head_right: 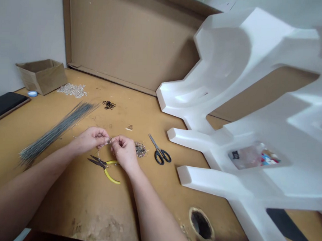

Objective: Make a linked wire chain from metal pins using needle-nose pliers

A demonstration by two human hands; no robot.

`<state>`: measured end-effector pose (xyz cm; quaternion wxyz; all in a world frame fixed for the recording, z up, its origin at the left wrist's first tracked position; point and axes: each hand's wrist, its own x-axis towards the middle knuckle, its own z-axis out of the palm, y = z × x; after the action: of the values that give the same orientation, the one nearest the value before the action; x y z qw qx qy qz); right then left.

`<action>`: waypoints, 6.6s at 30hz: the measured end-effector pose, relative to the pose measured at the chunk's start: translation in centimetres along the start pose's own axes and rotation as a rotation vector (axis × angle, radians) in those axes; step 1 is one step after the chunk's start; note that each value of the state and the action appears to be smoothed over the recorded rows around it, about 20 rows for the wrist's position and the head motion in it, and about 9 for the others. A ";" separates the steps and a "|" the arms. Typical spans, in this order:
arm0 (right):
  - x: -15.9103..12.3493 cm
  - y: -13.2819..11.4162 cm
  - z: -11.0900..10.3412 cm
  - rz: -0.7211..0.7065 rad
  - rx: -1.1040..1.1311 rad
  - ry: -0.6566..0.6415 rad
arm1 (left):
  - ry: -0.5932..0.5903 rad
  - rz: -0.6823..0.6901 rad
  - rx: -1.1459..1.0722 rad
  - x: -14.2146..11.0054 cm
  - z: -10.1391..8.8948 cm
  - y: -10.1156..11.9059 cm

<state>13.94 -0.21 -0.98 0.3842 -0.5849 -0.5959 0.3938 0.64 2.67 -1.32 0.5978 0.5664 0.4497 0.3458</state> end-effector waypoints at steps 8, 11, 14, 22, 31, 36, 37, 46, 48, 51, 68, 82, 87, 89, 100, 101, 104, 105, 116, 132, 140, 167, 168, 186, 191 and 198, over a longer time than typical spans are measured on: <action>-0.2 -0.2 0.1 -0.004 0.052 0.000 | 0.028 -0.041 -0.028 -0.1 0.2 0.0; -0.2 -0.2 0.1 -0.001 0.080 0.010 | 0.066 -0.029 -0.020 -0.1 0.3 -0.2; -0.2 -0.2 0.2 0.009 0.098 0.022 | 0.101 -0.043 -0.019 -0.2 0.4 -0.1; 0.1 0.1 -0.1 0.030 0.184 0.069 | 0.036 -0.070 -0.207 0.0 0.3 0.1; 0.2 0.1 -0.3 0.070 0.290 0.089 | 0.062 -0.134 -0.133 -0.3 0.1 0.6; 0.3 -0.1 -0.5 0.165 0.434 0.065 | 0.078 -0.100 -0.070 -0.2 0.0 0.6; 0.3 -0.2 -0.6 0.173 0.458 0.066 | 0.071 -0.088 -0.045 -0.2 0.0 0.6; 0.1 -0.5 -0.7 0.140 0.336 -0.020 | 0.038 -0.016 0.106 -0.3 -0.1 0.6; 0.1 -0.4 -0.7 0.122 0.302 -0.011 | 0.026 -0.013 0.098 -0.2 -0.1 0.6; 0.1 -0.3 -0.7 0.087 0.253 0.003 | 0.008 -0.038 0.064 -0.2 -0.2 0.6; 0.4 0.0 -0.4 0.122 0.421 0.093 | -0.009 -0.138 -0.177 -0.1 -0.3 0.9; 0.2 -0.4 -0.6 0.075 0.508 0.213 | 0.034 -0.122 -0.316 0.0 -0.9 0.7; 0.2 -0.5 -0.7 0.060 0.504 0.213 | 0.085 -0.139 -0.359 -0.2 -1.2 0.9; 0.2 -0.6 -0.7 0.056 0.504 0.209 | 0.085 -0.136 -0.371 -0.2 -1.2 1.0; 0.1 -0.9 -0.7 0.102 0.491 0.144 | 0.136 -0.147 -0.389 -0.2 -1.1 1.1; 0.1 -0.9 -0.7 0.108 0.492 0.144 | 0.137 -0.149 -0.389 -0.2 -1.1 1.1; 0.1 -0.9 -0.7 0.112 0.503 0.165 | 0.137 -0.157 -0.399 -0.3 -1.1 1.2; 0.1 -0.8 -0.8 0.110 0.508 0.177 | 0.137 -0.160 -0.403 -0.3 -1.1 1.2; 0.4 -0.7 -0.9 0.092 0.536 0.260 | 0.115 -0.155 -0.430 -0.2 -0.8 1.0; -0.1 -1.2 -0.7 0.061 0.480 0.169 | 0.183 -0.082 -0.456 0.1 -1.0 0.7; -0.2 -1.0 -0.8 0.058 0.455 0.130 | 0.180 -0.027 -0.429 0.0 -1.1 0.8; -0.1 -1.0 -0.9 0.035 0.353 0.120 | 0.134 0.007 -0.236 -0.3 -0.8 1.0; -0.1 -1.0 -0.9 0.038 0.348 0.116 | 0.129 0.009 -0.232 -0.3 -0.8 1.0; -0.2 -0.9 -1.1 0.027 0.319 0.071 | 0.106 -0.025 -0.231 -0.3 -0.9 1.0; -0.2 -0.9 -0.9 0.036 0.338 0.048 | 0.074 -0.012 -0.178 -0.3 -0.8 0.8; -0.2 -0.7 -0.6 0.077 0.270 -0.012 | -0.032 -0.053 -0.154 -0.4 -0.5 0.4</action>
<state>14.23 -0.44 -0.07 0.4403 -0.5481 -0.5169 0.4884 0.06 2.59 -0.84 0.6558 0.5119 0.4269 0.3545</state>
